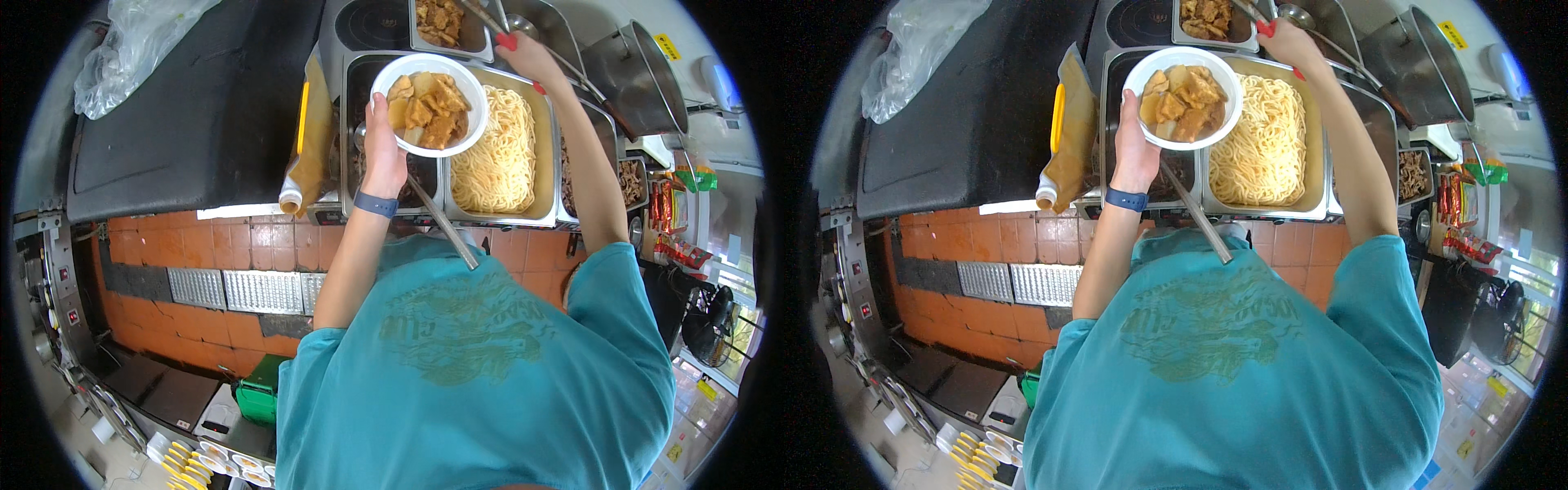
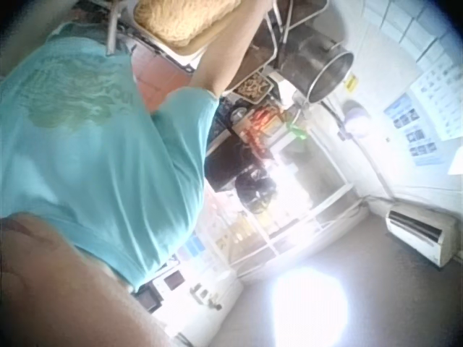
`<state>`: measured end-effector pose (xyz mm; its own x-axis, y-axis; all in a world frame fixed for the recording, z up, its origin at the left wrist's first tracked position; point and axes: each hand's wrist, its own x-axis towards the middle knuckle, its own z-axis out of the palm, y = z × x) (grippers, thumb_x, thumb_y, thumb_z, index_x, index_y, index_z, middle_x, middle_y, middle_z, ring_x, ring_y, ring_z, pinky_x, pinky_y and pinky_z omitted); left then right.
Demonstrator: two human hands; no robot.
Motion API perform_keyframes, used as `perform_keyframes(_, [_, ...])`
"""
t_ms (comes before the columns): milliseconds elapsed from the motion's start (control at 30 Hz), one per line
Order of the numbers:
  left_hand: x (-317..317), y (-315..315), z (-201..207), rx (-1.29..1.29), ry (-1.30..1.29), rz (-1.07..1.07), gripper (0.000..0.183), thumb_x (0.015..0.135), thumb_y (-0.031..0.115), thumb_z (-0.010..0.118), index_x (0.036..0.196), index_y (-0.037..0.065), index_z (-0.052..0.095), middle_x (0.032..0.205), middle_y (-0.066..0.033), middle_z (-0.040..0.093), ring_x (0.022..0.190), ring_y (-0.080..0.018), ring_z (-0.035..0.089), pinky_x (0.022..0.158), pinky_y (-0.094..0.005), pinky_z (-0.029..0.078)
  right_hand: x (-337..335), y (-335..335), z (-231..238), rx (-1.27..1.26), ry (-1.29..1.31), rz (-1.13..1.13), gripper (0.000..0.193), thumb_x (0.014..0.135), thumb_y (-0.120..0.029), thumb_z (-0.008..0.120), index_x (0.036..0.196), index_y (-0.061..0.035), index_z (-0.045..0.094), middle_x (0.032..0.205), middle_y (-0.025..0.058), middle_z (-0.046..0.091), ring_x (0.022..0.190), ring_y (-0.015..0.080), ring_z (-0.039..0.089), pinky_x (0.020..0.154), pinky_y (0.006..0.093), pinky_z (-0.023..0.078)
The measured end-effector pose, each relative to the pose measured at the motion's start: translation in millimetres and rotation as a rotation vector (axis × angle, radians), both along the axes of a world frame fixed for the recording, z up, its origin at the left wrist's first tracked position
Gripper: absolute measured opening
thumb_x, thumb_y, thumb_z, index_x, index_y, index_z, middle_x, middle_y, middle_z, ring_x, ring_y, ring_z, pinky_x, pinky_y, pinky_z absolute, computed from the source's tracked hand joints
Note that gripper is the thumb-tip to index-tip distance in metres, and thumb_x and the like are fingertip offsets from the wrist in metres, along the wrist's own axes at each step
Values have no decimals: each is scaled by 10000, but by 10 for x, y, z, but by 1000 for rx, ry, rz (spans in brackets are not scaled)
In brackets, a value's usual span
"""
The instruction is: The person assembles multiple noodle bowls by adding noodles, meat, and sauce from stainless steel containers, then seals each with a yellow lid and attaches a pink order tag. The person repeats this process for several bowls in a commercial kitchen setting.
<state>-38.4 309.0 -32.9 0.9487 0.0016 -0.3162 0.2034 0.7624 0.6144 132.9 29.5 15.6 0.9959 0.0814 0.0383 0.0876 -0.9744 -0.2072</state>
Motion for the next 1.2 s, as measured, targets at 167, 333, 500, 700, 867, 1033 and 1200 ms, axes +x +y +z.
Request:
perform_keyframes(167, [20, 100, -48, 4, -41, 18, 523, 1049, 445, 432, 1443, 106, 374, 1417, -88, 490, 1319, -221, 482, 1095, -396, 390, -412, -31, 339, -69, -34, 10, 602, 881, -495, 646, 1217, 2, 598, 1101, 248, 681, 1032, 397, 660, 892, 435, 509])
perform_keyframes(333, [9, 80, 9, 79, -48, 102, 550, 1054, 442, 425, 1461, 79, 347, 1429, -123, 467, 1325, -225, 456, 1109, -378, 361, -1490, 13, 1269, 113, 42, 129, 485, 942, -431, 633, 1228, -44, 580, 1043, 226, 686, 985, 353, 679, 832, 407, 524])
perform_keyframes(500, [7, 1, 27, 127, -18, 172, 572, 1053, 447, 428, 1469, 71, 320, 1427, -125, 459, 1316, -230, 455, 1111, -371, 351, -2264, 250, 1566, 42, 160, 326, 359, 942, -268, 660, 1202, -28, 600, 940, 176, 712, 765, 307, 702, 695, 396, 540])
perform_keyframes(700, [0, 87, 19, 86, -56, 72, 531, 1052, 445, 428, 1443, 92, 353, 1400, -125, 484, 1302, -223, 475, 1084, -377, 386, -2243, 261, 1905, -464, 102, 351, 512, 819, -132, 747, 1302, -118, 578, 859, 85, 652, 790, 246, 630, 744, 393, 515])
perform_keyframes(867, [9, 102, 40, 105, -82, -50, 503, 1055, 443, 424, 1420, 99, 394, 1389, -102, 503, 1312, -224, 470, 1083, -392, 396, -2031, 290, 2018, -692, -83, 671, 475, 822, -119, 720, 1279, -137, 592, 895, 77, 644, 818, 266, 627, 762, 404, 519])
perform_keyframes(1033, [-6, 118, 11, 17, -53, -93, 486, 1055, 447, 420, 1415, 122, 401, 1398, -81, 503, 1316, -227, 476, 1087, -399, 396, -1901, 336, 2107, -600, -29, 714, 391, 872, -161, 680, 1249, -88, 604, 980, 116, 681, 897, 290, 658, 829, 408, 522])
perform_keyframes(1200, [21, 194, -13, -21, -52, -35, 477, 1056, 439, 421, 1422, 132, 405, 1403, -71, 506, 1311, -213, 484, 1095, -397, 388, -1712, -72, 2287, -362, 2, 573, 459, 929, -299, 653, 1313, -61, 571, 1044, 171, 698, 953, 314, 676, 846, 387, 517])
